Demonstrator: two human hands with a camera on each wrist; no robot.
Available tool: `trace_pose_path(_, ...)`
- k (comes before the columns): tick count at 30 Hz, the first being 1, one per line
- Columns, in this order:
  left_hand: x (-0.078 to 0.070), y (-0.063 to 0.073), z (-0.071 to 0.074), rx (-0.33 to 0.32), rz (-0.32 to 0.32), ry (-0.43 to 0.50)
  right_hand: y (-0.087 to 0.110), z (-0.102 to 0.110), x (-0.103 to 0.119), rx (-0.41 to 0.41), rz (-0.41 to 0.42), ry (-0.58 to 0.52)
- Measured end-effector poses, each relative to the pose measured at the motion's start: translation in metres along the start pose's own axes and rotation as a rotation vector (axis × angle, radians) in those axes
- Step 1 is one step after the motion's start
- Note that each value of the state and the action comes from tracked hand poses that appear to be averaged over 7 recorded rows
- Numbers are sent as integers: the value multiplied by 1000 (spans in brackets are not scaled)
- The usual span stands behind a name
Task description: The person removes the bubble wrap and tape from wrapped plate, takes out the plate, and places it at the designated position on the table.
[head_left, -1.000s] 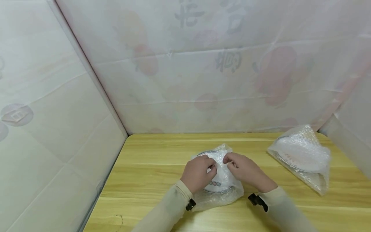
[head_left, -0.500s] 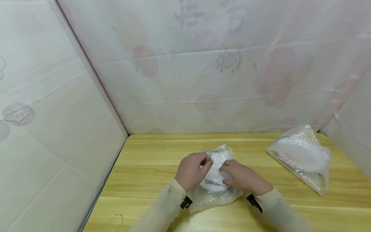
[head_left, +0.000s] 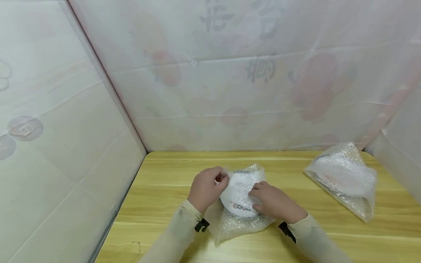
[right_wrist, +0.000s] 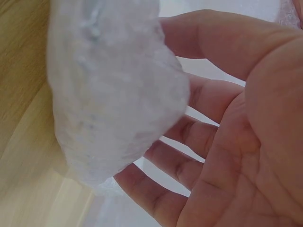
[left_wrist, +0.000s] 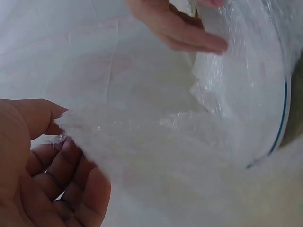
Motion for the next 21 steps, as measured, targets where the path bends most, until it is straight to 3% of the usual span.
trace_pose_path(9,18,4,30,-79,36,-12,1,-3,-1,-15,16,29)
trace_pose_path(21,48,18,59,-157,104,-1,1,1,2,-20,18,7)
Point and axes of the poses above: each hand's wrist, its own y-axis away from the middle knuckle, its own z-axis out of the back of the hand, x = y × z, the point moved 8 cm from there along -y, towards the middle knuckle, and after that the axes turned 3 degrees about x, right-handed, at the moved point
